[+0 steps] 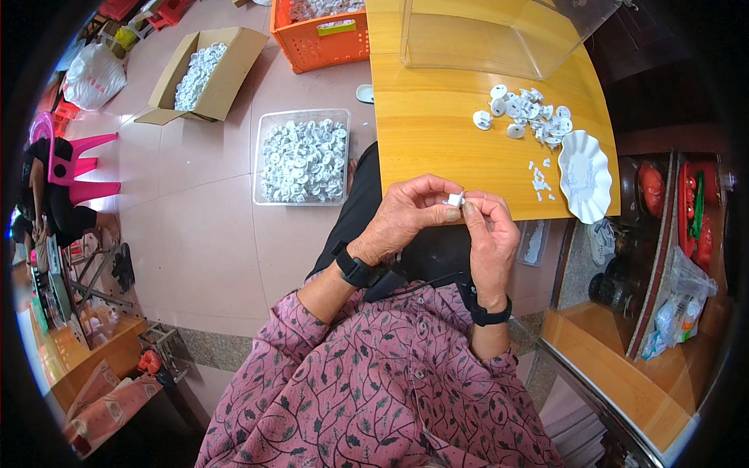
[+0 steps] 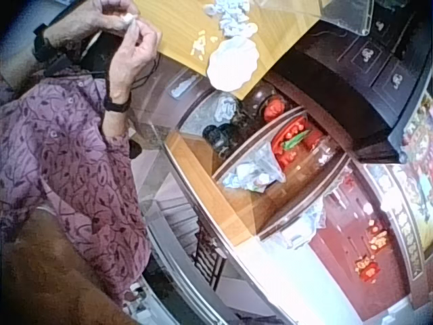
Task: Assembling small white plastic components by hand on a wooden table.
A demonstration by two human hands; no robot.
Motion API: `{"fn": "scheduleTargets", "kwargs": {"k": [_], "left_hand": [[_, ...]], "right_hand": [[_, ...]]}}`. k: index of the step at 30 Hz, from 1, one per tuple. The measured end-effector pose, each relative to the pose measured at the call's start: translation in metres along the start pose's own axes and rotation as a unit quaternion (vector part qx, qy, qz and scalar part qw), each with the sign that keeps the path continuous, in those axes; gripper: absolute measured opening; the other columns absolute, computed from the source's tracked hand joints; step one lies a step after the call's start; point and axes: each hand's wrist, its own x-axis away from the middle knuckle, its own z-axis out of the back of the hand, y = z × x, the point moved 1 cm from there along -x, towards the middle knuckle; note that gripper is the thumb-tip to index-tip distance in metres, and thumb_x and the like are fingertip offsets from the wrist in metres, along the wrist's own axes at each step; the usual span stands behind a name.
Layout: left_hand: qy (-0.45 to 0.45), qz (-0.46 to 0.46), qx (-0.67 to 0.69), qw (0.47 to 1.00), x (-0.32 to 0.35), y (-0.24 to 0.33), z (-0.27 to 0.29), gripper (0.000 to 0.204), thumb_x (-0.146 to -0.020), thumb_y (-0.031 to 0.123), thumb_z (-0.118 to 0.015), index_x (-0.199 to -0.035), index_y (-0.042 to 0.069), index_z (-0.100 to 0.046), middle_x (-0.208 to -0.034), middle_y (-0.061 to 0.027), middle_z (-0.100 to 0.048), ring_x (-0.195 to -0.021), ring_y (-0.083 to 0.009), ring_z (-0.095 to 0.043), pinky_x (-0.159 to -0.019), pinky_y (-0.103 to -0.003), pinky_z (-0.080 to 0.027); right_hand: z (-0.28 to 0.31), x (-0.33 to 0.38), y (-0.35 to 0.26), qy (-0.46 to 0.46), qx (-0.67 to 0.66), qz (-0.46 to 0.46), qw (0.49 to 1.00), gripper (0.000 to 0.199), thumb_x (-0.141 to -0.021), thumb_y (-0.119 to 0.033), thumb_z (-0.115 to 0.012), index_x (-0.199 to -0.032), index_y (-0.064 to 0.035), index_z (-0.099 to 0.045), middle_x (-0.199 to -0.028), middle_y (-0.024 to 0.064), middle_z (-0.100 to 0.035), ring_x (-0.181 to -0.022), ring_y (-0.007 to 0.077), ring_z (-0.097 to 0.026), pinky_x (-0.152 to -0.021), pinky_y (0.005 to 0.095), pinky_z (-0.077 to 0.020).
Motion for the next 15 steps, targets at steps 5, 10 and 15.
{"fn": "scheduleTargets", "kwargs": {"k": [5,10,15], "left_hand": [[-0.005,0.009,0.040,0.999,0.0000,0.0000,-0.0005,0.031,-0.090,0.002,-0.070,-0.119,-0.004,-0.061,-0.111,-0.0113,-0.068,-0.102,-0.0189,-0.068,-0.093,-0.033,-0.056],[-0.013,0.008,0.085,0.996,-0.0002,-0.0029,0.0006,0.032,-0.090,0.002,-0.070,-0.121,-0.004,-0.061,-0.112,-0.0116,-0.068,-0.102,-0.0201,-0.068,-0.093,-0.034,-0.057],[-0.002,0.017,0.094,0.995,0.0031,-0.0035,0.0030,0.031,-0.091,0.000,-0.068,-0.121,-0.003,-0.061,-0.113,-0.0107,-0.067,-0.102,-0.0189,-0.067,-0.093,-0.034,-0.057]], "right_hand": [[0.0017,0.0000,0.0022,-0.003,-0.021,-0.023,1.000,0.008,-0.094,-0.005,-0.063,-0.092,0.0032,-0.064,-0.101,0.0094,-0.066,-0.089,0.0148,-0.062,-0.078,0.0272,-0.0515],[0.0007,0.0001,0.0013,0.001,-0.027,-0.038,0.999,0.008,-0.093,-0.005,-0.064,-0.092,0.0029,-0.064,-0.099,0.0089,-0.066,-0.087,0.0145,-0.062,-0.078,0.0270,-0.0514],[-0.0037,0.0015,0.0072,0.006,-0.024,-0.014,1.000,0.006,-0.091,-0.002,-0.067,-0.092,0.0029,-0.064,-0.098,0.0091,-0.066,-0.086,0.0147,-0.063,-0.076,0.0272,-0.0522]]}}
